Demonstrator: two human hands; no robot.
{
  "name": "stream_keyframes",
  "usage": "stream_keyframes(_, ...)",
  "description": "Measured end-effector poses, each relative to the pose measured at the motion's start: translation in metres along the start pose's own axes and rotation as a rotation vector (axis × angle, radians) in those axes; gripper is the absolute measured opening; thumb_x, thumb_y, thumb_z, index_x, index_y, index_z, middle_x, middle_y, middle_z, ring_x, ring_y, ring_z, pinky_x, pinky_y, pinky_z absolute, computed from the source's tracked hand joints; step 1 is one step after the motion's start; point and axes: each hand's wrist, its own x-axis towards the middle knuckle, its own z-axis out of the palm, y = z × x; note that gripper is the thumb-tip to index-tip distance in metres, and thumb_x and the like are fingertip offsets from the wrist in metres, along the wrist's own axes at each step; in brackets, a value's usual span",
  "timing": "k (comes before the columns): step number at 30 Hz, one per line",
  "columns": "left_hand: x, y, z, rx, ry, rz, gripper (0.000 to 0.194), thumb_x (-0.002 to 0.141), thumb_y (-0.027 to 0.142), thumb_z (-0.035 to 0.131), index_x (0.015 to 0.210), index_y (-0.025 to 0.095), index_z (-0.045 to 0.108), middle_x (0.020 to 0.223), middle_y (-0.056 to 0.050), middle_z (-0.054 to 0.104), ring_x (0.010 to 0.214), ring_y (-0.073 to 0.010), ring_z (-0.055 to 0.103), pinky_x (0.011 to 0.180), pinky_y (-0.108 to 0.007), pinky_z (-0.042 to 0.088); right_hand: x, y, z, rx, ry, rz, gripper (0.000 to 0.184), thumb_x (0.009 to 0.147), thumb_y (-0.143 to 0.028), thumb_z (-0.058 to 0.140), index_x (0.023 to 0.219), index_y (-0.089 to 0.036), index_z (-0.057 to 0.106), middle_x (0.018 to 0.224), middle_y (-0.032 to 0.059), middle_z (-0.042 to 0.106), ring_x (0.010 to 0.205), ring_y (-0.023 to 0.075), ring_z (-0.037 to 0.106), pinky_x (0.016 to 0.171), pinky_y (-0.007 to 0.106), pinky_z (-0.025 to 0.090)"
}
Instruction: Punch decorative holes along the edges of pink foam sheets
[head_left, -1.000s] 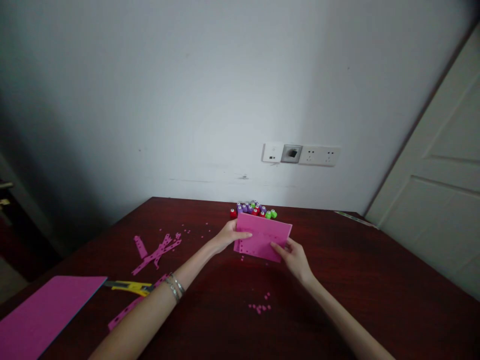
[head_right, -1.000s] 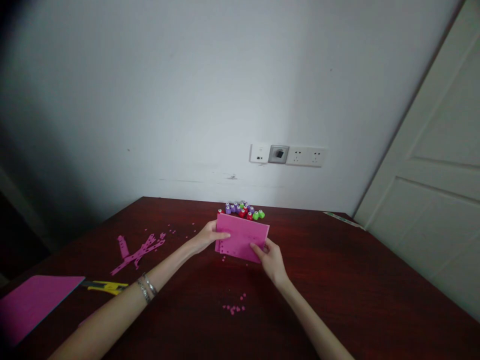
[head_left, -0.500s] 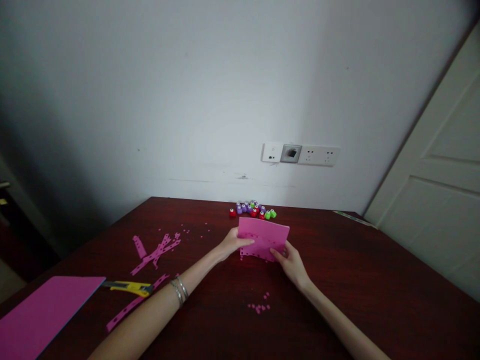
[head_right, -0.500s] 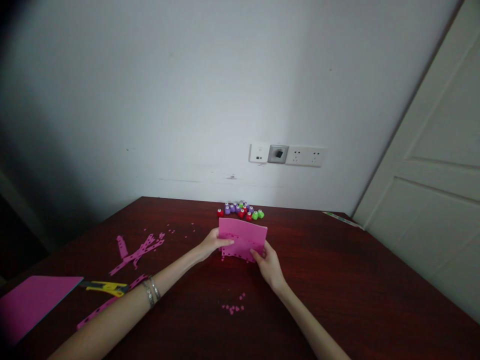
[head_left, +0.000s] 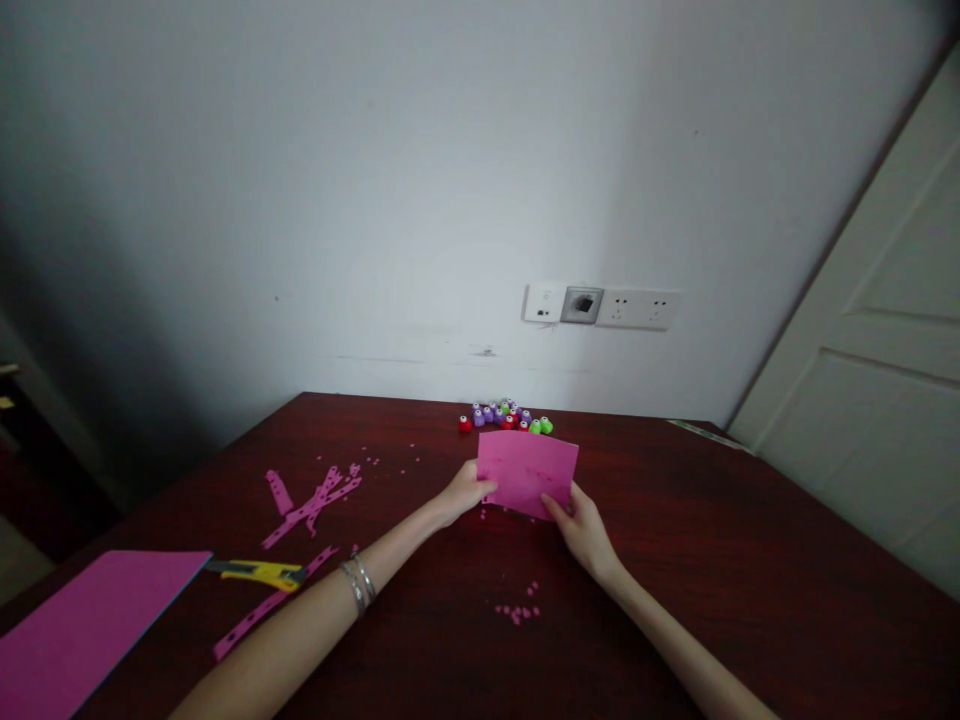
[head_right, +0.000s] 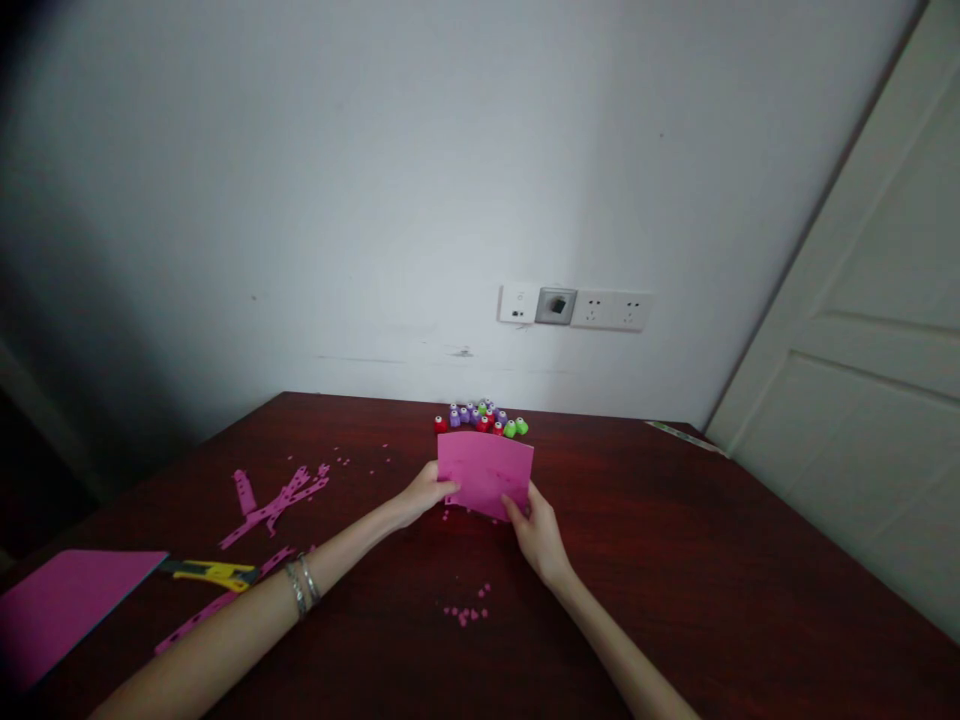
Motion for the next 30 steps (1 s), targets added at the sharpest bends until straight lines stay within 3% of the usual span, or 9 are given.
stream_keyframes(8,-0.003,0.007,0.002,0.014,-0.021,0.005,0.015,0.056,0.005,0.05,0.067,0.012,0.054,0.06,0.004,0.052,0.054,-0.0074,0.046,0.05,-0.018,0.033,0.0,0.003,-0.002,-0.027,0.042,0.033,0.035,0.073,-0.045,0.058,0.092,-0.016,0.058,0.094,0.0096,0.068,0.085,0.025,0.063,0.08,0.04,0.049)
stream_keyframes(16,-0.01,-0.008,0.002,0.068,0.043,0.012,0.013,0.06,0.008,0.049,0.071,0.013,0.052,0.061,0.003,0.051,0.055,-0.0082,0.046,0.051,-0.019,0.035,-0.004,0.005,-0.001,-0.079,0.047,0.066,0.033,0.069,-0.042,0.06,0.091,-0.016,0.061,0.095,0.0101,0.067,0.09,0.0276,0.06,0.089,0.044,0.042)
stream_keyframes(20,-0.012,0.005,-0.001,0.158,0.055,0.07,0.032,0.059,0.006,0.05,0.09,0.013,0.052,0.078,-0.001,0.057,0.066,-0.0105,0.052,0.057,-0.019,0.038,0.001,0.002,-0.003,-0.041,0.02,0.101,0.034,0.067,-0.039,0.06,0.092,-0.016,0.058,0.095,0.0095,0.067,0.089,0.0255,0.062,0.085,0.04,0.046)
stream_keyframes(24,-0.023,0.021,-0.004,0.328,0.093,0.086,0.055,0.056,0.008,0.054,0.109,0.012,0.041,0.097,-0.008,0.058,0.083,-0.0169,0.056,0.065,-0.022,0.042,0.0,-0.001,-0.005,0.004,-0.012,0.168,0.047,0.062,-0.037,0.061,0.103,-0.016,0.051,0.096,0.0095,0.067,0.089,0.0241,0.064,0.08,0.037,0.05)
stream_keyframes(30,-0.044,0.016,-0.005,0.426,-0.079,0.005,0.079,0.053,0.009,0.057,0.126,0.014,0.027,0.089,-0.007,0.062,0.074,-0.0193,0.059,0.058,-0.023,0.04,-0.014,0.001,-0.008,-0.078,-0.075,0.326,0.081,0.058,-0.028,0.062,0.131,-0.014,0.03,0.068,0.0003,0.068,0.062,0.0222,0.066,0.056,0.034,0.052)
